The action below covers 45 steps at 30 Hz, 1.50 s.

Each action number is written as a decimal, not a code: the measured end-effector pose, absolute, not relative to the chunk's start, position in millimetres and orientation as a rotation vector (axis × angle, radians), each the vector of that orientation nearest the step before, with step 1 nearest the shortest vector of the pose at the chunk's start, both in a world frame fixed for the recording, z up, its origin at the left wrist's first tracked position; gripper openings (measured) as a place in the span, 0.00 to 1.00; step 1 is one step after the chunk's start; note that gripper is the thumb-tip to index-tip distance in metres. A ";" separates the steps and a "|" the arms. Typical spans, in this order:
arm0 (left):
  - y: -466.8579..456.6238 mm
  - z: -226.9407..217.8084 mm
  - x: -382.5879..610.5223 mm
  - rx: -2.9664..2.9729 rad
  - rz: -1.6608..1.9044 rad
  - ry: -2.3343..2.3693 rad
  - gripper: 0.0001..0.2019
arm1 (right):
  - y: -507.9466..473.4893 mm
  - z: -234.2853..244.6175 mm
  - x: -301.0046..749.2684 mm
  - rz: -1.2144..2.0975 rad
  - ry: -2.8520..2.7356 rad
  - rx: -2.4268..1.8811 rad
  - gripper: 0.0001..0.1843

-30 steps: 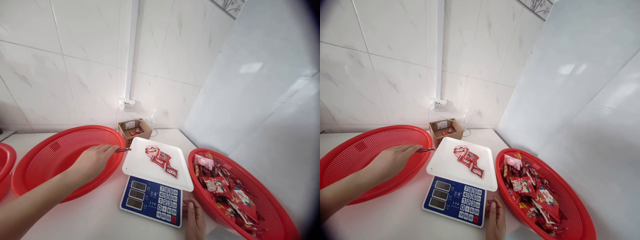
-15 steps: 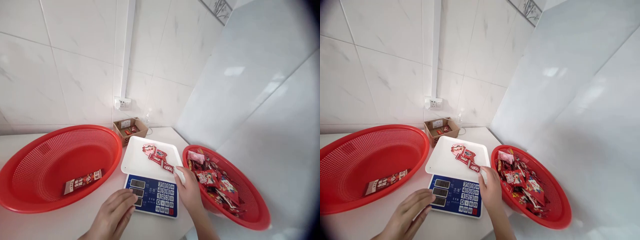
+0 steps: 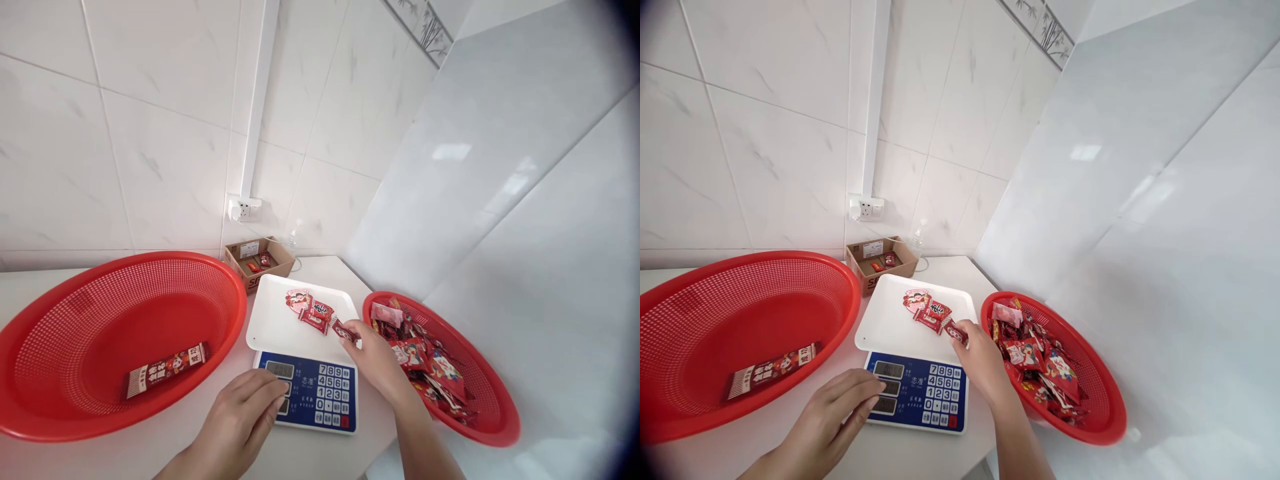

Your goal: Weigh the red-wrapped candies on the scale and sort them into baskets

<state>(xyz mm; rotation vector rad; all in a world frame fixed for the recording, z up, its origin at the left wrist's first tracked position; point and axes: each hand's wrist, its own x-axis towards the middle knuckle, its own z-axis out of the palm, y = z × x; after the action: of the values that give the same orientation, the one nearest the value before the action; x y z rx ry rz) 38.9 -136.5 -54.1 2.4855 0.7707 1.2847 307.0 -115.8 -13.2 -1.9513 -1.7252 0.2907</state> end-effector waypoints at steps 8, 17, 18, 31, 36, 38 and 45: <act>-141.7 -18.8 65.6 2.757 0.807 0.441 0.10 | -73.4 20.3 207.5 0.520 -1.766 -1.387 0.19; -122.9 -11.8 31.8 2.610 0.761 0.734 0.13 | -77.1 -11.6 251.3 0.082 -1.891 -2.034 0.17; -121.0 -11.9 30.1 2.599 0.746 0.754 0.13 | -80.0 -17.0 256.5 0.075 -1.892 -2.102 0.17; -112.7 -14.0 24.1 2.569 0.743 0.799 0.15 | -78.6 -28.6 256.8 0.139 -1.847 -2.174 0.12; -108.1 -14.2 21.4 2.574 0.776 0.847 0.15 | -71.2 -23.2 233.7 0.319 -1.791 -1.903 0.07; -105.9 -16.2 22.0 2.604 0.794 0.867 0.16 | -66.8 -13.9 215.1 0.516 -1.738 -1.625 0.10; -103.2 -29.3 21.5 2.664 0.663 0.923 0.19 | -50.1 10.1 216.4 0.314 -1.824 -1.587 0.24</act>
<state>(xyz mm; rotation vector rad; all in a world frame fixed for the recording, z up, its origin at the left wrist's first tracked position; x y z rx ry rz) 21.5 -103.2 -29.3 2.6641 0.9226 0.6631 216.4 -50.1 10.1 -1.5873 -1.8236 0.3138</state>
